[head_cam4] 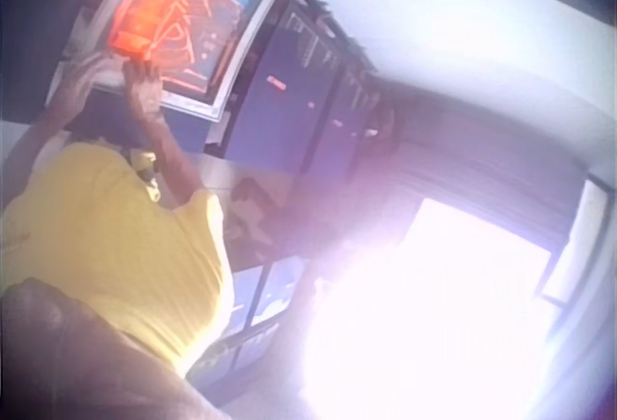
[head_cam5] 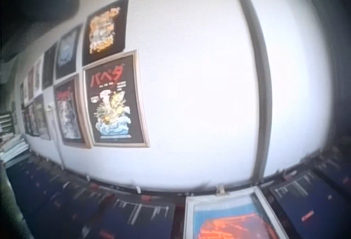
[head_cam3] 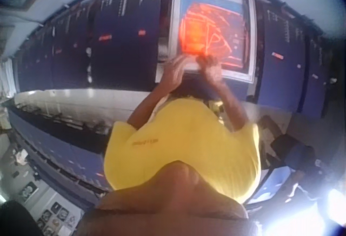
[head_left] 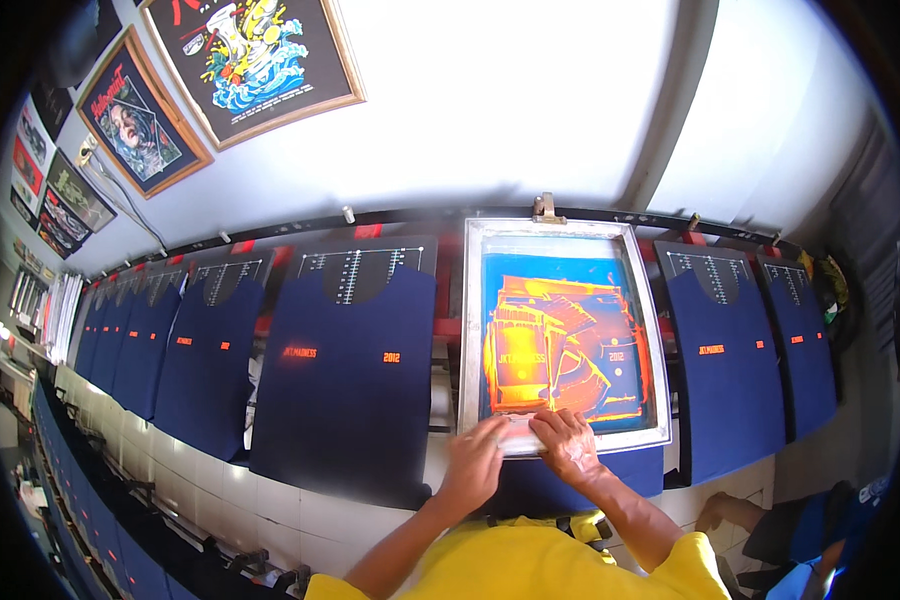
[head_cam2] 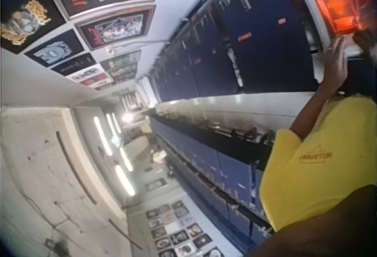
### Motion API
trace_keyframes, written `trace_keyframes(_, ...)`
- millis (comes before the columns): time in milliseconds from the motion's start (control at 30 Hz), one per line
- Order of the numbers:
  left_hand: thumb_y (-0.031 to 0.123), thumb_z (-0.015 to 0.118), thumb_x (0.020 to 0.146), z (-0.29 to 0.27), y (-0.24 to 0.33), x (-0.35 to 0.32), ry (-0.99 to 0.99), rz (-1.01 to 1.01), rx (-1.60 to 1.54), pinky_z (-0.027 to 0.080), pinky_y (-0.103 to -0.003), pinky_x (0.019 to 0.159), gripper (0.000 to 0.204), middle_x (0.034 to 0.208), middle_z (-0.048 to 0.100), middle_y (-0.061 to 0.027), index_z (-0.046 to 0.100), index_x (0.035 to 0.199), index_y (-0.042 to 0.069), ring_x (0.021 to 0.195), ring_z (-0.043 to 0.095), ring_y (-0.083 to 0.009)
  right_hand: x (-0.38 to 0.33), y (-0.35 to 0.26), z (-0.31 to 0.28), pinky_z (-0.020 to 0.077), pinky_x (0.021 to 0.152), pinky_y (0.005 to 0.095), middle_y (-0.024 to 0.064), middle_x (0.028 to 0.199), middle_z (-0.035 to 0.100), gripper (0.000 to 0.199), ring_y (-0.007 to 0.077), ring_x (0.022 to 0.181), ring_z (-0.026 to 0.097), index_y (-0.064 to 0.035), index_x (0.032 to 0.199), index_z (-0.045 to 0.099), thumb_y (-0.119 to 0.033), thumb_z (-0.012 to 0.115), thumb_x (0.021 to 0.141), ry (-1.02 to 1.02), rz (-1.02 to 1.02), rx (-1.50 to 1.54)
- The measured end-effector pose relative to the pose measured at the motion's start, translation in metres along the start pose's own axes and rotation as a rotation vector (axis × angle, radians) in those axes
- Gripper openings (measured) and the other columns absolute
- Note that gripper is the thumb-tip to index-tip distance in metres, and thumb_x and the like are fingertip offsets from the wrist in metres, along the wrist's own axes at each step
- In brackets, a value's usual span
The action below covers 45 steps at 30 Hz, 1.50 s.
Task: The person performs manual screen printing by using a small squeegee to spread ink across a screen and then lifting the frame to move between garments on a long rack.
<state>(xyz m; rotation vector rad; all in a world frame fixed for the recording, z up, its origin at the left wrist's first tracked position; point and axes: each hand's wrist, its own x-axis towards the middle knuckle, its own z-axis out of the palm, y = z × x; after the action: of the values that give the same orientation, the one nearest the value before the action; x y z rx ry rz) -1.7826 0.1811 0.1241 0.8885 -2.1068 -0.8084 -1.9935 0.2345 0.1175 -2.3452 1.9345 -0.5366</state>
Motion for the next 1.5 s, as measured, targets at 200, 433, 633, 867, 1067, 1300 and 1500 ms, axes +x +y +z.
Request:
trace_keyframes(200,0.004,0.057,0.094,0.038,-0.08,0.082,-0.074,0.135,0.134,0.041,-0.047,0.076,0.032,0.113,0.069,-0.0115,0.059,0.125,0.012,0.093,0.067,-0.0325,0.073,0.065,0.036,0.0476,0.079,0.0469,0.0066,0.089,0.066,0.023,0.0284,0.084,0.063,-0.0116,0.089,0.066,-0.008,0.073,0.067,0.146,0.011,-0.043)
trace_keyframes(433,0.003,0.057,0.094,0.026,-0.085,0.135,-0.048,0.197,0.108,0.05,-0.048,0.07,0.022,0.097,0.072,-0.0174,0.066,0.114,0.005,0.077,0.069,-0.0366,0.114,0.073,0.005,0.0484,0.079,0.0458,0.0076,0.089,0.068,0.018,0.0289,0.086,0.065,-0.0099,0.088,0.07,-0.01,0.073,0.07,0.108,0.046,-0.075)
trace_keyframes(633,0.003,0.063,0.086,0.012,-0.023,0.003,-0.173,0.087,0.112,0.035,-0.047,0.091,0.039,0.128,0.064,-0.0051,0.058,0.124,0.011,0.121,0.061,-0.0195,0.006,0.0,-0.01,0.0455,0.074,0.0425,0.0058,0.097,0.064,0.034,0.0259,0.087,0.063,-0.0077,0.1,0.064,-0.009,0.068,0.067,0.036,-0.03,0.014)
trace_keyframes(867,0.001,0.06,0.089,0.034,-0.07,0.067,-0.116,0.105,0.109,0.034,-0.047,0.094,0.036,0.119,0.068,-0.0106,0.058,0.124,0.01,0.11,0.065,-0.0276,0.059,0.053,0.029,0.0477,0.078,0.0431,0.0068,0.098,0.069,0.035,0.0278,0.088,0.062,-0.0091,0.099,0.069,-0.007,0.075,0.065,0.086,0.011,-0.043)
trace_keyframes(1067,0.004,0.056,0.095,0.032,-0.092,0.141,-0.061,0.175,0.155,0.038,-0.045,0.086,0.026,0.106,0.071,-0.011,0.063,0.119,0.01,0.089,0.066,-0.0305,0.126,0.083,0.011,0.0512,0.079,0.0442,0.0085,0.085,0.068,0.013,0.0304,0.088,0.066,-0.0105,0.083,0.069,-0.011,0.074,0.071,0.129,0.076,-0.032)
trace_keyframes(1300,0.004,0.063,0.088,0.018,-0.03,0.028,-0.122,0.132,0.121,0.034,-0.046,0.092,0.036,0.119,0.067,-0.0053,0.059,0.123,0.011,0.108,0.064,-0.0224,0.017,0.013,-0.009,0.0459,0.076,0.0447,0.0065,0.102,0.063,0.037,0.028,0.089,0.061,-0.0083,0.101,0.064,-0.008,0.07,0.064,0.053,-0.011,-0.011)
trace_keyframes(1500,0.004,0.065,0.085,0.035,-0.053,0.029,-0.121,0.126,0.152,0.035,-0.046,0.092,0.041,0.13,0.065,-0.0046,0.058,0.124,0.012,0.112,0.064,-0.0207,0.024,0.026,0.01,0.0466,0.076,0.0423,0.0061,0.101,0.067,0.037,0.0274,0.088,0.061,-0.0081,0.099,0.068,-0.009,0.073,0.063,0.042,0.006,-0.049)
